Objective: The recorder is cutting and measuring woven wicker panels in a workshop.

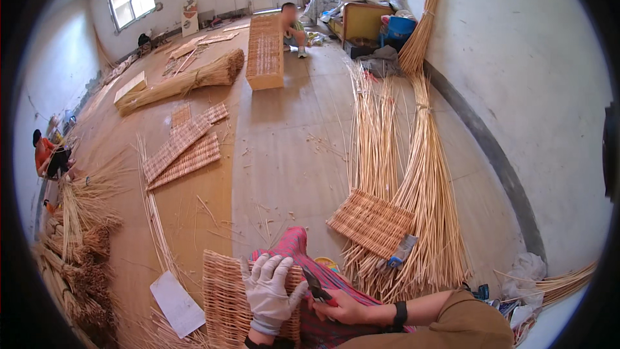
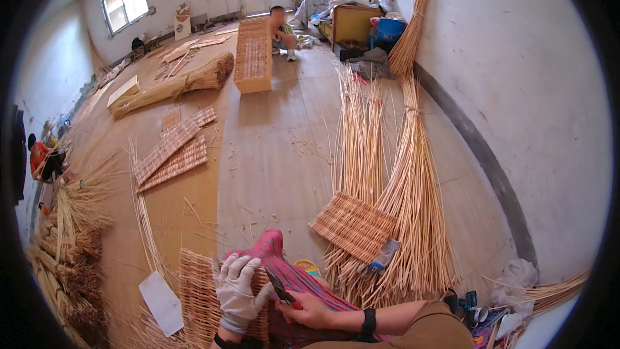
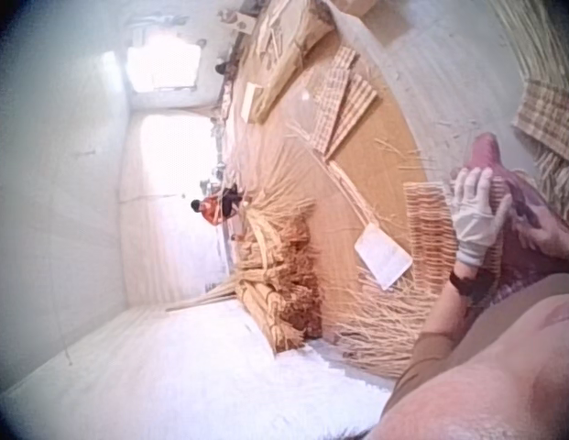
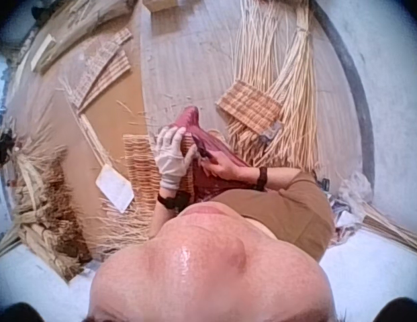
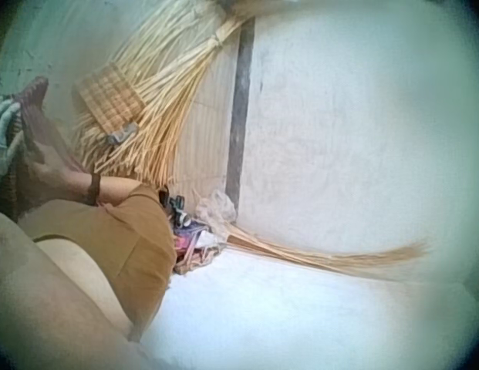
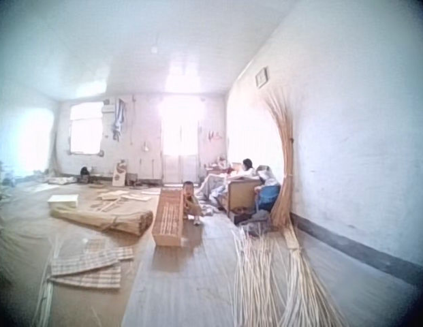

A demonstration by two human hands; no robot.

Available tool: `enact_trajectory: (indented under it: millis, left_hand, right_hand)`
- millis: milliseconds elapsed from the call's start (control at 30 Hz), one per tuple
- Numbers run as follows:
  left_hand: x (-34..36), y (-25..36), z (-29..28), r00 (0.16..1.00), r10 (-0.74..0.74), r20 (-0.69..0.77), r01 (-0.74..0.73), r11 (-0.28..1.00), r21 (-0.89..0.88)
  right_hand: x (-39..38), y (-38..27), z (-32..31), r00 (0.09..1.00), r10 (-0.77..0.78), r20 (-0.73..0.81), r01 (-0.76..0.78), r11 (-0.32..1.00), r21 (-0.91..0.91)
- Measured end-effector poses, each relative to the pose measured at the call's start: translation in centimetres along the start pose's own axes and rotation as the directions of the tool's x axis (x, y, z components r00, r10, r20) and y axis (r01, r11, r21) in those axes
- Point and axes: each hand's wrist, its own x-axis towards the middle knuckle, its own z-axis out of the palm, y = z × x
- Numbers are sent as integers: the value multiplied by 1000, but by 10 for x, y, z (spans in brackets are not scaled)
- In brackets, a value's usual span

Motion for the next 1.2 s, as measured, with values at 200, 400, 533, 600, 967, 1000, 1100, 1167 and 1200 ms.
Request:
enact_trajectory:
  millis: [200,400,533,600,967,1000,1100,1167,1200]
  left_hand:
    - [-18,-36,-33,870,-361,-335,241,906,-349]
    - [-88,-96,-45,741,-671,11,619,677,-399]
    - [-99,-87,-36,762,-638,-113,592,757,-276]
    - [-99,-85,-37,754,-644,-125,605,757,-248]
    - [-110,-94,-61,752,-656,66,532,544,-650]
    - [-113,-99,-61,752,-656,66,533,546,-646]
    - [-117,-103,-59,756,-653,54,557,598,-577]
    - [-111,-92,-67,737,-675,40,553,568,-609]
    - [-110,-85,-77,735,-677,35,554,571,-606]
  right_hand:
    - [-5,3,-5,1000,-12,6,12,1000,17]
    - [-8,10,-10,1000,-17,-18,19,997,68]
    - [-5,6,-10,999,-40,-4,40,998,52]
    - [-4,6,-9,998,-61,-13,61,998,27]
    - [-10,8,-6,997,-71,-22,73,995,72]
    - [-10,8,-6,997,-73,-21,74,994,76]
    - [-10,10,-9,999,-47,-19,49,995,89]
    - [-12,12,-10,998,-58,-21,60,993,100]
    - [-10,14,-10,998,-60,-15,61,993,103]
